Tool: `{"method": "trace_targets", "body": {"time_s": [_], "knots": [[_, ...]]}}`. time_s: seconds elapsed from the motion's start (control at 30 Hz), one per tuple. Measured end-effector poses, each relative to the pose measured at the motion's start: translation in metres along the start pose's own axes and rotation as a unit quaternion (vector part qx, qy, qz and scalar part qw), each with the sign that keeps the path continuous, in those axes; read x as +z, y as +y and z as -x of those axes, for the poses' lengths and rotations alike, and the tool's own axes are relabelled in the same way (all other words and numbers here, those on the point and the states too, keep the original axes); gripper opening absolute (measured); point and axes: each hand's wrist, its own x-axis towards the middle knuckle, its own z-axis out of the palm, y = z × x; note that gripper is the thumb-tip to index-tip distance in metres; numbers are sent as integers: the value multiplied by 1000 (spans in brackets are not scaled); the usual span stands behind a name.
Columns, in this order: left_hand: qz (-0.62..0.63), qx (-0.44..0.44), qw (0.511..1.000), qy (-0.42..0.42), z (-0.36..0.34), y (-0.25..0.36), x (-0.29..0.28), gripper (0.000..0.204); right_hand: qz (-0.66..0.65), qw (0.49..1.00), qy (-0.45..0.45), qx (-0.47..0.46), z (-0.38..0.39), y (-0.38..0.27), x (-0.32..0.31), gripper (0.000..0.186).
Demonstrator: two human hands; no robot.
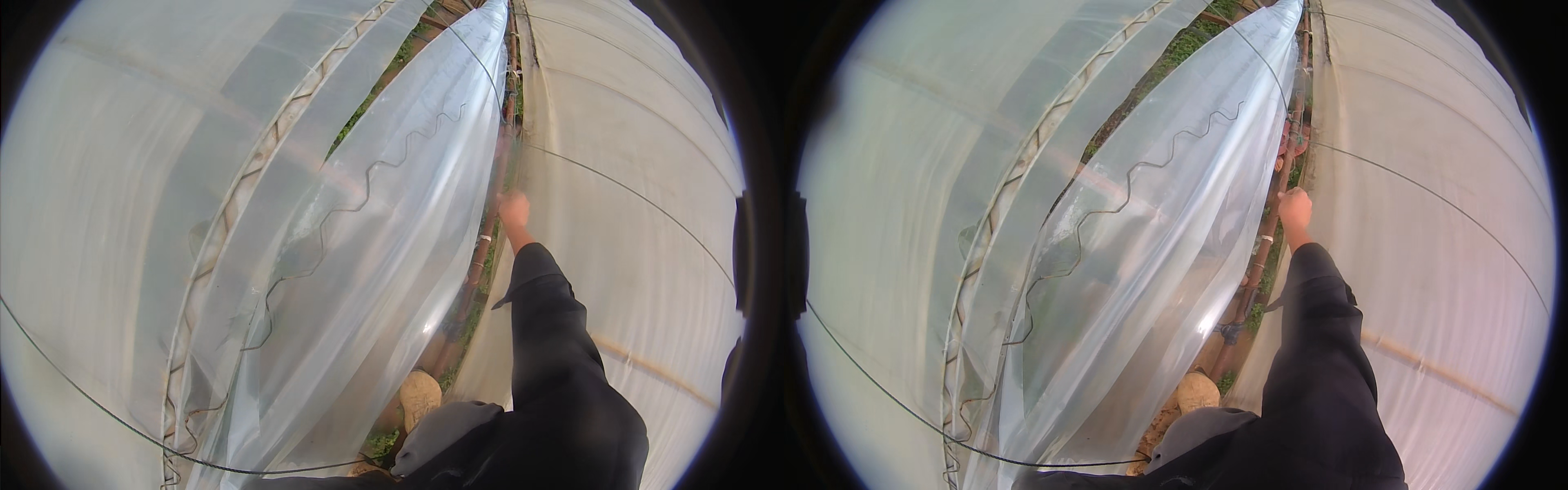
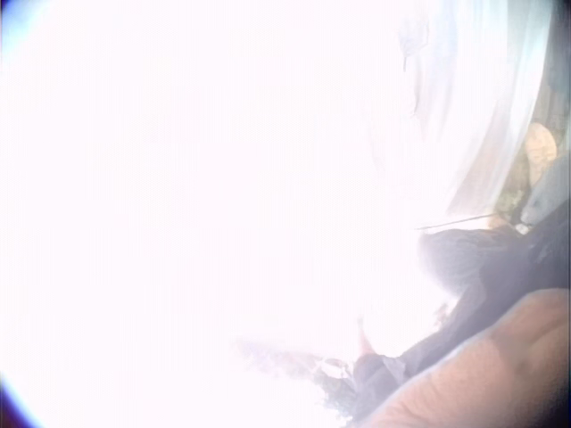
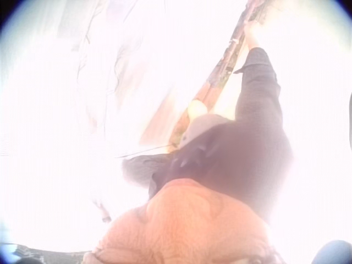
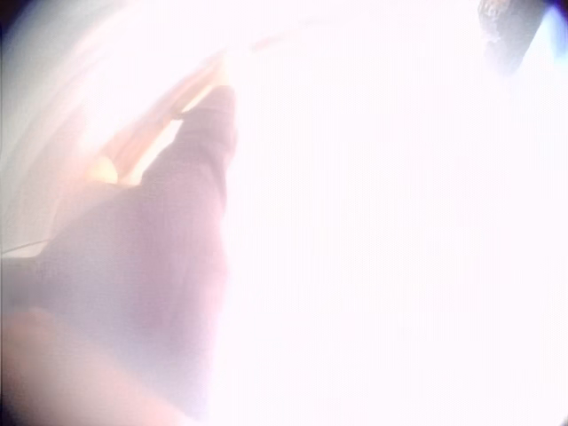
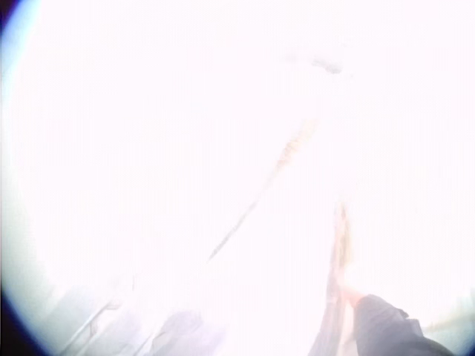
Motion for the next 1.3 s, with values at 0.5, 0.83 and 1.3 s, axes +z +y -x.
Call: {"method": "trace_targets", "body": {"time_s": [0.5, 0.83, 1.3], "knots": [[-4, -25, 1000, -7, -10, 25, 1, 95, -78, 992, 20, 101, -78, 5, -19, 34], [-9, -32, 999, -16, -21, 30, -4, 96, -414, 873, -34, 256, -58, 80, -70, 37], [-15, -42, 999, -16, -16, 33, -8, 98, -14, 999, -16, 35, -184, -34, -26, 36]]}}
